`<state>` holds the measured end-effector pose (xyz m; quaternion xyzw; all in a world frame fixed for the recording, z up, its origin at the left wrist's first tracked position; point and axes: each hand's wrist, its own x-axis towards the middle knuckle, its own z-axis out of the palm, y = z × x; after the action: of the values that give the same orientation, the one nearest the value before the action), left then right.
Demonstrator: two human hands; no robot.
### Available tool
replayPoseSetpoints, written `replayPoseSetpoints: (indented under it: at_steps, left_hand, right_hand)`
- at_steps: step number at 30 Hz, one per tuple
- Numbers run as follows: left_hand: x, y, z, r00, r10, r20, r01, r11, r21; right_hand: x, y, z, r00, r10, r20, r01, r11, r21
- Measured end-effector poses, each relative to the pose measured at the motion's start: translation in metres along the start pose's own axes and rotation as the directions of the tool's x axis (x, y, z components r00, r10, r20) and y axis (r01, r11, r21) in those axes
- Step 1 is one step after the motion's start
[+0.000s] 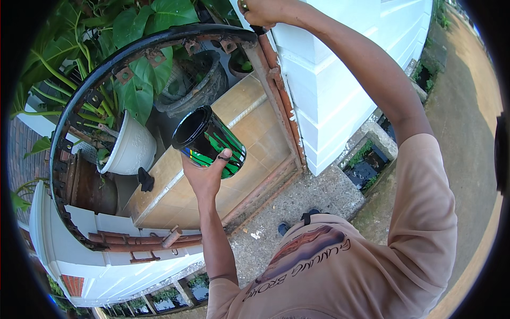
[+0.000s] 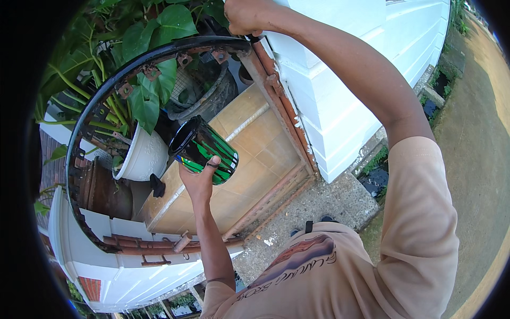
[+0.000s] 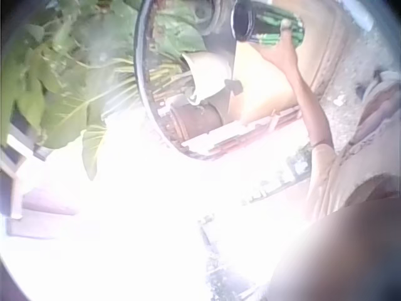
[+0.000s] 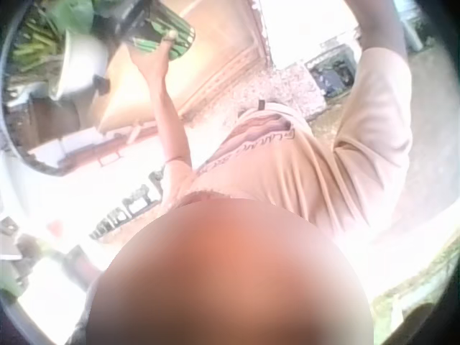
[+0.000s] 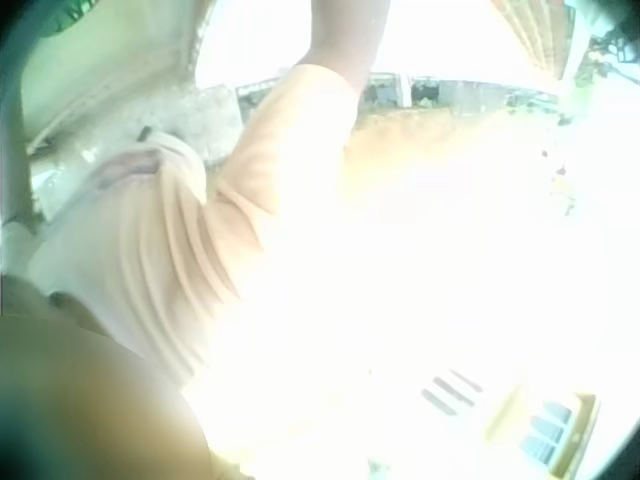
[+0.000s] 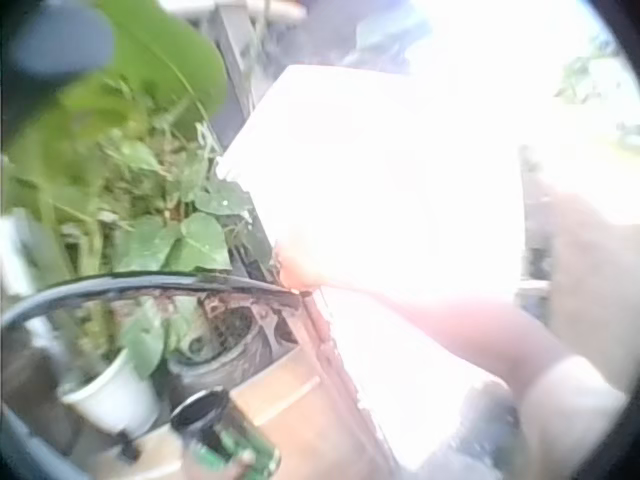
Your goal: Painting a black curved metal gate or decorative structure with a brush.
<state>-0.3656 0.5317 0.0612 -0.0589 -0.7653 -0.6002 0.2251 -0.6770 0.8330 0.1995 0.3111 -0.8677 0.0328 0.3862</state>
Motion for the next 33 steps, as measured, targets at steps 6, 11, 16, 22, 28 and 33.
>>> replayPoseSetpoints:
  at_steps: [6, 11, 16, 22, 28, 33]
  left_hand:
    - [0.001, -0.002, 0.002, 0.999, 0.039, -0.004, -0.039, 0.999, -0.008]
    - [0.001, 0.000, 0.004, 0.996, 0.080, -0.029, -0.080, 0.997, -0.012]
    - [0.005, -0.001, 0.003, 0.999, 0.043, -0.014, -0.043, 0.999, -0.003]
    - [0.005, -0.005, 0.001, 1.000, 0.011, -0.019, -0.011, 1.000, 0.005]
    - [0.006, -0.004, 0.004, 1.000, 0.009, -0.020, -0.009, 1.000, -0.004]
    - [0.006, -0.004, 0.007, 1.000, 0.010, -0.023, -0.010, 1.000, -0.024]
  right_hand:
    - [-0.007, -0.009, -0.037, 0.994, 0.082, 0.071, -0.079, 0.996, -0.045]
    - [-0.003, -0.016, -0.064, 0.981, 0.150, 0.127, -0.140, 0.987, -0.082]
    - [-0.007, -0.050, -0.097, 0.957, 0.229, 0.176, -0.208, 0.969, -0.131]
    - [-0.012, -0.061, -0.120, 0.928, 0.296, 0.226, -0.261, 0.950, -0.170]
    - [-0.003, -0.062, -0.112, 0.927, 0.315, 0.201, -0.323, 0.946, 0.007]
    - [0.001, -0.060, -0.098, 0.973, 0.232, -0.008, -0.231, 0.970, 0.073]
